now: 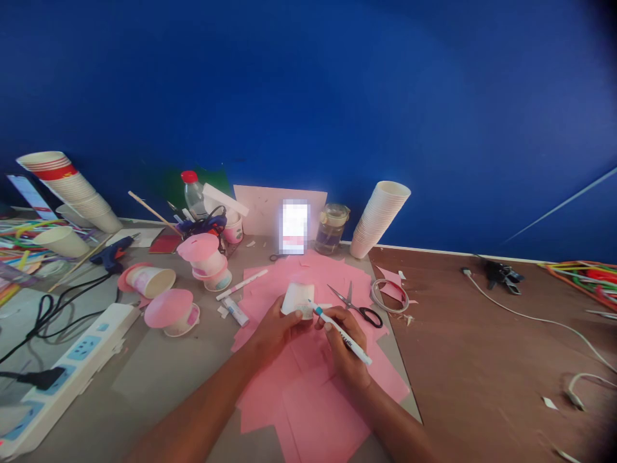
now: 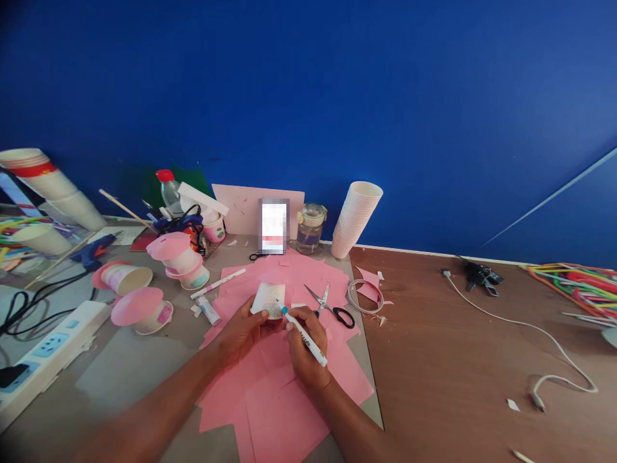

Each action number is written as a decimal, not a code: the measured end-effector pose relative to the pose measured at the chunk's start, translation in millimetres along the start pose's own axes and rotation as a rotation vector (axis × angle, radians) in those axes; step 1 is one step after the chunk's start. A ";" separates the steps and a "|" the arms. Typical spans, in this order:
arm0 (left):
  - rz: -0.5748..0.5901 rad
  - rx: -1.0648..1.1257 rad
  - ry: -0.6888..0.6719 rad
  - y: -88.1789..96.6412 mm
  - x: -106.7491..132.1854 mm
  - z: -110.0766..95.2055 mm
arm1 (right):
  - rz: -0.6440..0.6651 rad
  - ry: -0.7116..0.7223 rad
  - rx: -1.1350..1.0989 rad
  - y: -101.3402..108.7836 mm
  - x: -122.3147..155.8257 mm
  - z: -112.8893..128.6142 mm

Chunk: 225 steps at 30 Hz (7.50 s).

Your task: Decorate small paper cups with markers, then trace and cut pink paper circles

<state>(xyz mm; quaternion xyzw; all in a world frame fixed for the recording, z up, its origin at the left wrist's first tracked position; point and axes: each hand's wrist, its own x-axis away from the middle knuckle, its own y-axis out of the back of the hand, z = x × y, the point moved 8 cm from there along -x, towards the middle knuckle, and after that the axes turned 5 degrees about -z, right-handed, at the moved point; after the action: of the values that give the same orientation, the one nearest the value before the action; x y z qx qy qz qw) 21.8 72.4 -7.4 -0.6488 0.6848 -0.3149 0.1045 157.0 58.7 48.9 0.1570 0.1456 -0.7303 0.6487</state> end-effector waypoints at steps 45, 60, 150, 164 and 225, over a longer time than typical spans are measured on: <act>0.016 -0.026 0.009 -3.0 1.3 -2.8 | 0.029 -0.025 0.024 -0.9 -0.5 -2.2; 0.002 -0.020 0.002 -3.4 1.5 -3.7 | 0.016 -0.095 -0.030 -0.3 0.6 -8.3; 0.028 -0.010 -0.002 -4.2 2.4 -4.0 | -0.027 -0.115 -0.036 2.8 0.8 -11.4; 0.036 -0.028 0.002 -1.7 2.3 0.4 | -0.084 -0.081 -0.047 5.8 0.0 -7.3; 0.120 -0.041 -0.005 -9.4 2.1 -4.0 | -0.039 -0.069 -0.075 3.1 -0.1 -11.8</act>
<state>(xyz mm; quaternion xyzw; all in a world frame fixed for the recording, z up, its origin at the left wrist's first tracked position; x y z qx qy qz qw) 27.0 72.0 1.6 -0.6095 0.7284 -0.2924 0.1114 160.5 63.4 38.2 0.1043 0.1535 -0.7419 0.6443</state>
